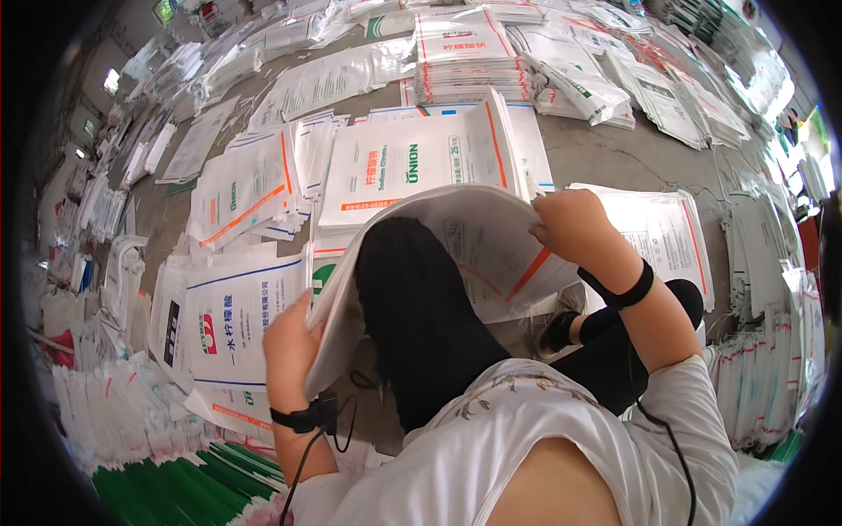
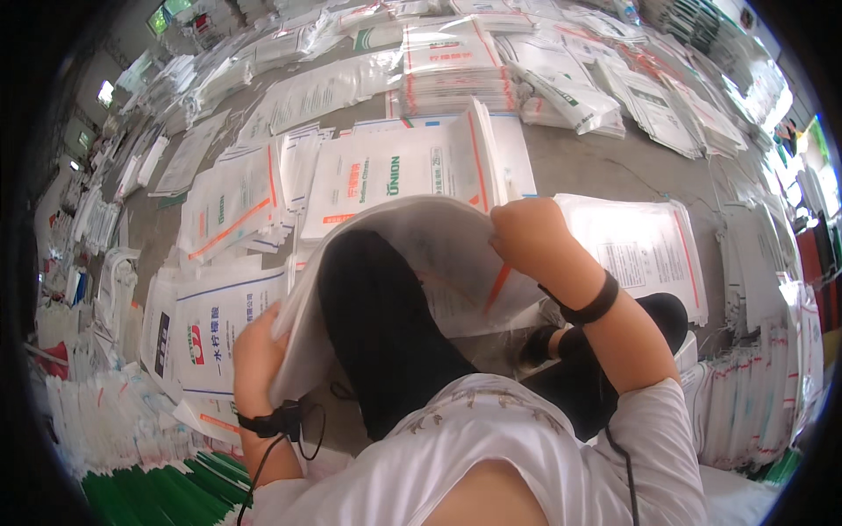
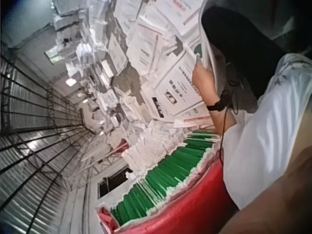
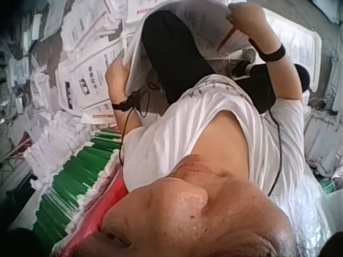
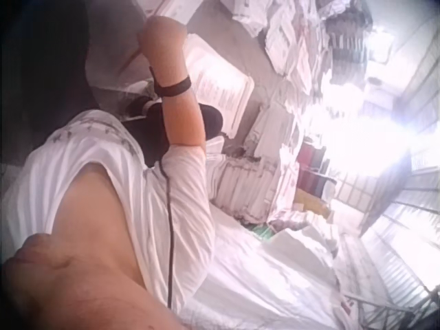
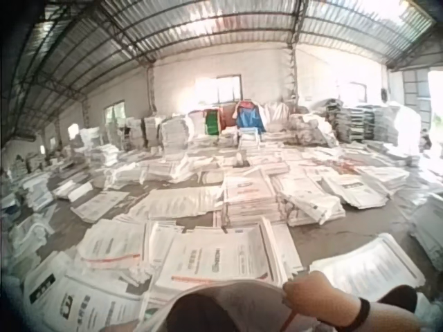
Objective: Sorting and counting printed large plastic chemical/agricultural bags on a warehouse floor.
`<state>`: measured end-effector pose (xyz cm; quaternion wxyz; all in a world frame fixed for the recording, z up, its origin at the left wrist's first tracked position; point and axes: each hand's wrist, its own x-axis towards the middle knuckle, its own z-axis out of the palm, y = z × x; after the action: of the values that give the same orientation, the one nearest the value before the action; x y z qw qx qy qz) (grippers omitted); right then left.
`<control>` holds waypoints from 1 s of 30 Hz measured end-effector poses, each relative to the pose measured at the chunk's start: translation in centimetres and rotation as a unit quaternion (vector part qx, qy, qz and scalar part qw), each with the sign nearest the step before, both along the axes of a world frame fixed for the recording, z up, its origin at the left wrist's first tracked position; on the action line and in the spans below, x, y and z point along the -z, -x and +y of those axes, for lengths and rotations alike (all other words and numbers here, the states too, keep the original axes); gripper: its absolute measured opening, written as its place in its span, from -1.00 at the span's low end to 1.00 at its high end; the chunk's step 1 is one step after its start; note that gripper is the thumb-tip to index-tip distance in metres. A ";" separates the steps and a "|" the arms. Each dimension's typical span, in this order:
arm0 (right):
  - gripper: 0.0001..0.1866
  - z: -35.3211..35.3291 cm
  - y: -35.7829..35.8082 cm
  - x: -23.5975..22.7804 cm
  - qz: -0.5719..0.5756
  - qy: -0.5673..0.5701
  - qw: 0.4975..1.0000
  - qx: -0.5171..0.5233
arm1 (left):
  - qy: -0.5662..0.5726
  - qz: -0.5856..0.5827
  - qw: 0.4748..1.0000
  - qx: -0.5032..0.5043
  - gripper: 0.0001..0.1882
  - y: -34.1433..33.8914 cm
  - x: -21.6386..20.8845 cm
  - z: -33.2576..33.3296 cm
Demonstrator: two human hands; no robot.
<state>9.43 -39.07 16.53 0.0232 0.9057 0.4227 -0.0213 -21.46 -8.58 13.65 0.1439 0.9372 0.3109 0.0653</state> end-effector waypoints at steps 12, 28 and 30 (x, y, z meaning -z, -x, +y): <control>-0.78 3.3 0.7 0.4 -0.149 -0.013 0.987 -0.053 | -0.007 -0.022 0.998 -0.060 -0.46 -1.0 3.1 -1.3; -0.81 5.2 -5.8 2.7 -0.053 -0.044 0.994 -0.084 | -0.191 -0.119 0.963 0.146 -0.71 -2.7 -2.0 8.3; -0.82 6.2 -6.0 3.1 -0.011 -0.042 0.997 -0.059 | -0.077 0.133 0.987 0.055 -0.71 -3.1 0.7 9.7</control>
<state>15.43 -32.84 13.45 -0.0095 0.8795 0.4757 0.0076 -18.32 1.11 12.92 0.0324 0.9614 0.2697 -0.0444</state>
